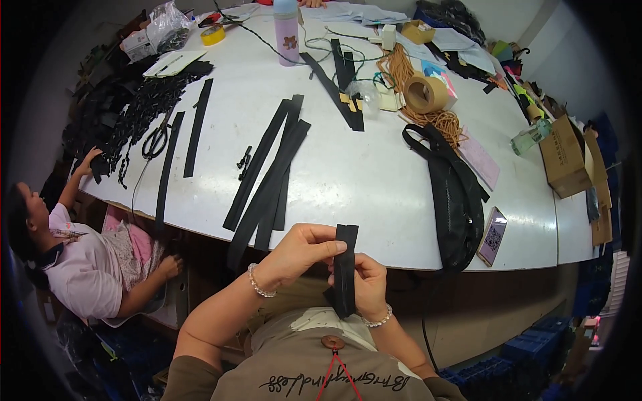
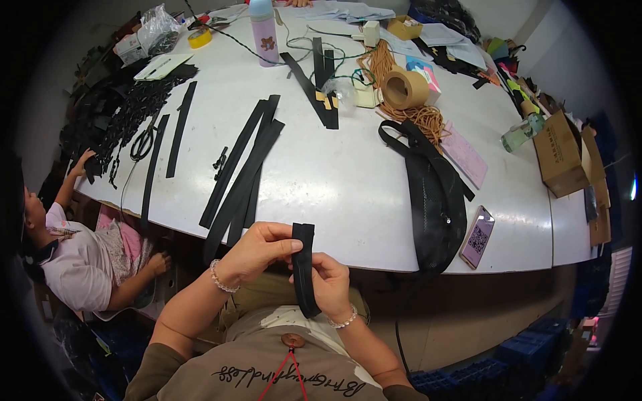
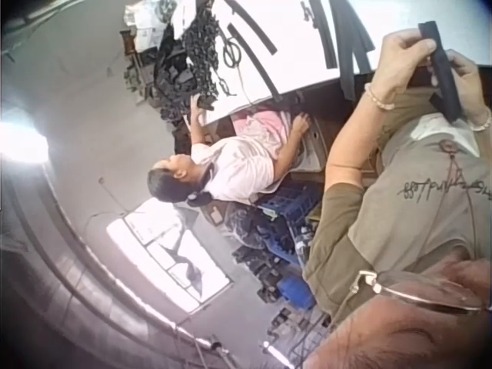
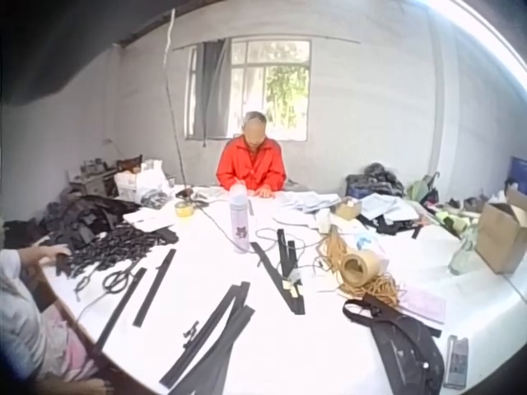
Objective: The person is assembling black fabric/leather strips and components, likely for a bag or accessory.
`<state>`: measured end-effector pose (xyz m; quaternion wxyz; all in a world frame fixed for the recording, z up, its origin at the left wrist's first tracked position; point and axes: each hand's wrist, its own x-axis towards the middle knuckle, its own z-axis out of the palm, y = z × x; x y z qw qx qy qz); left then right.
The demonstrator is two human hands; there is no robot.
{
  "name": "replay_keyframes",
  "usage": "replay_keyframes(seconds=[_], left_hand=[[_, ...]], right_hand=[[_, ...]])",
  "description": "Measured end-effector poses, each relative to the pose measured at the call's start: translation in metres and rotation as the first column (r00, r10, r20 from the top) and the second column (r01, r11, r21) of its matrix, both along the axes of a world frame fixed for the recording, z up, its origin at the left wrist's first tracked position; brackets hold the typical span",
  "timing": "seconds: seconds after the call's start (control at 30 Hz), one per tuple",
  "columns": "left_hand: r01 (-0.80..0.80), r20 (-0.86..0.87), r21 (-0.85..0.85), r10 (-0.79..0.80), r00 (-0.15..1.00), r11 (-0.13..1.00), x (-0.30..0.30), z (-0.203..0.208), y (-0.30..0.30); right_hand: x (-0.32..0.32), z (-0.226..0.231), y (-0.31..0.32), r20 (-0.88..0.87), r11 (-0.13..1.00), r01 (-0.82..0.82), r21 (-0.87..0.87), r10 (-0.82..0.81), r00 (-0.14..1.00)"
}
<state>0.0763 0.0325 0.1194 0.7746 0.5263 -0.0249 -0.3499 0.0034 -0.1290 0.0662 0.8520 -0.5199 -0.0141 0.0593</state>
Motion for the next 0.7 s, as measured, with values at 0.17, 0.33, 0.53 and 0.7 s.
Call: replay_keyframes(seconds=[0.17,0.33,0.53,0.7], left_hand=[[-0.282,0.090,0.053,0.276,0.957,0.958,0.028,-0.015,0.012],[-0.576,0.204,-0.031,0.569,0.797,0.817,0.073,-0.024,0.034],[-0.734,0.301,-0.074,0.717,0.629,0.675,0.121,-0.018,0.070],[-0.785,0.300,-0.017,0.752,0.587,0.619,0.144,-0.001,0.086]], right_hand=[[0.013,0.007,0.009,-0.164,0.988,-0.064,0.141,0.087,0.983],[0.010,-0.019,0.022,-0.183,0.980,-0.197,-0.016,0.191,0.964],[0.012,-0.024,0.022,-0.082,0.915,-0.179,-0.362,0.160,0.984],[0.024,-0.011,0.013,-0.044,0.860,-0.069,-0.506,0.054,0.998]])
